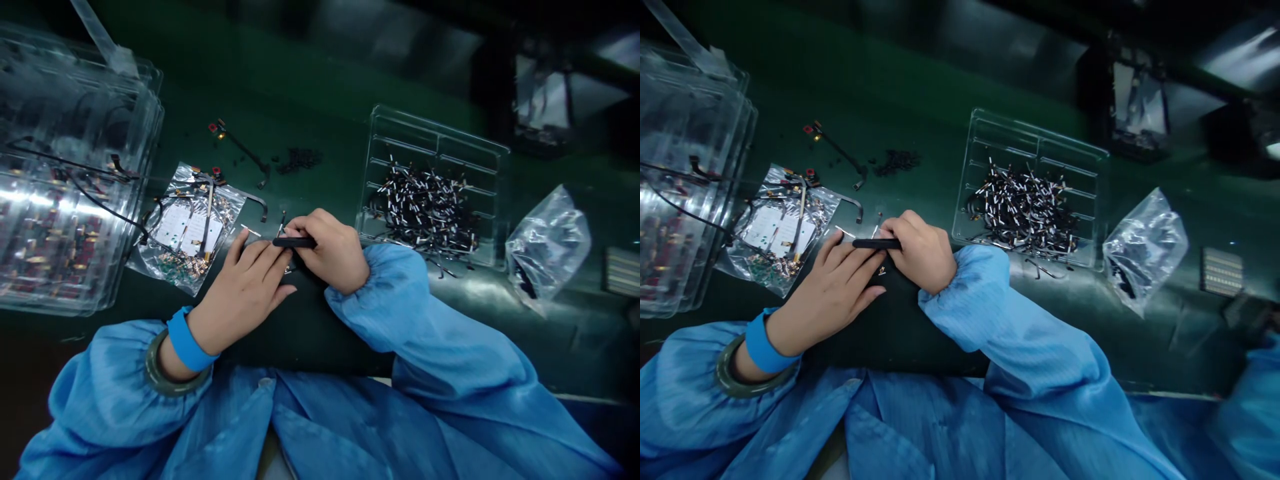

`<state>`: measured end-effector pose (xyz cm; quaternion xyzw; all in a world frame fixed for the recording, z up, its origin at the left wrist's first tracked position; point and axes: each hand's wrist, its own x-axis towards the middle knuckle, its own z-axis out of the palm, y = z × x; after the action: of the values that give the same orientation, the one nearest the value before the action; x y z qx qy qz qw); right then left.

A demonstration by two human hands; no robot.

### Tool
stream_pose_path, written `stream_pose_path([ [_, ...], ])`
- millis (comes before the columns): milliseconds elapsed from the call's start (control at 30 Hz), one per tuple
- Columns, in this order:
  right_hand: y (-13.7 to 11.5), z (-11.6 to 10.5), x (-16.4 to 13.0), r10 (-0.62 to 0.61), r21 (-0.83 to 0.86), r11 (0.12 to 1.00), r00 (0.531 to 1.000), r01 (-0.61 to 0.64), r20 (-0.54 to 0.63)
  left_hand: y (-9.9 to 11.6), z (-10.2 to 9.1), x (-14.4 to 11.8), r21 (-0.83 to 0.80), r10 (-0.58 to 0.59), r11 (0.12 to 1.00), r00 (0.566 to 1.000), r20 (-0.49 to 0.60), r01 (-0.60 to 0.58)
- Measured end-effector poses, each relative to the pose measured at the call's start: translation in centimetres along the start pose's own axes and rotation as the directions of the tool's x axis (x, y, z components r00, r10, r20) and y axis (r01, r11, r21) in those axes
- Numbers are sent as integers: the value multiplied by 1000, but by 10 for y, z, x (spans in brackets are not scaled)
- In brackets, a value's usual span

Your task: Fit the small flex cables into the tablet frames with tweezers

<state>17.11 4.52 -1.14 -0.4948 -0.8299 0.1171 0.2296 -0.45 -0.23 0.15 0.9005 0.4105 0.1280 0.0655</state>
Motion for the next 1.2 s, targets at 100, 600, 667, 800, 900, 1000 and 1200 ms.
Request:
stream_pose_path([
  [100, 1, -3, -6, -121, -131, 984, 992, 124, 34, -1, 1, -1, -5, 1, 1000, 1000, -4, -1],
  [600, -20, -21, -5, -7, -345, 925, 914, 160, 406, -3, 4, -1, -26, 8, 1000, 1000, -18, -8],
  [667, -21, -25, -2, 27, -322, 938, 899, 129, 438, -3, 4, -2, -33, 7, 999, 1000, -22, -8],
  [800, -7, -33, 13, 67, -142, 990, 936, -18, 346, -5, 1, -2, -27, 21, 999, 999, -28, -22],
  [900, 13, -31, 34, 197, -63, 980, 971, -190, 132, -6, -3, -2, -59, 33, 998, 998, -62, -36],
  [1000, 30, -22, 56, 293, -98, 953, 954, -287, 58, -8, -7, -3, -105, 31, 994, 993, -114, -43],
  [1200, 34, -9, 75, 374, -212, 914, 921, -346, 107, -10, -10, -9, -118, 67, 990, 988, -136, -84],
])
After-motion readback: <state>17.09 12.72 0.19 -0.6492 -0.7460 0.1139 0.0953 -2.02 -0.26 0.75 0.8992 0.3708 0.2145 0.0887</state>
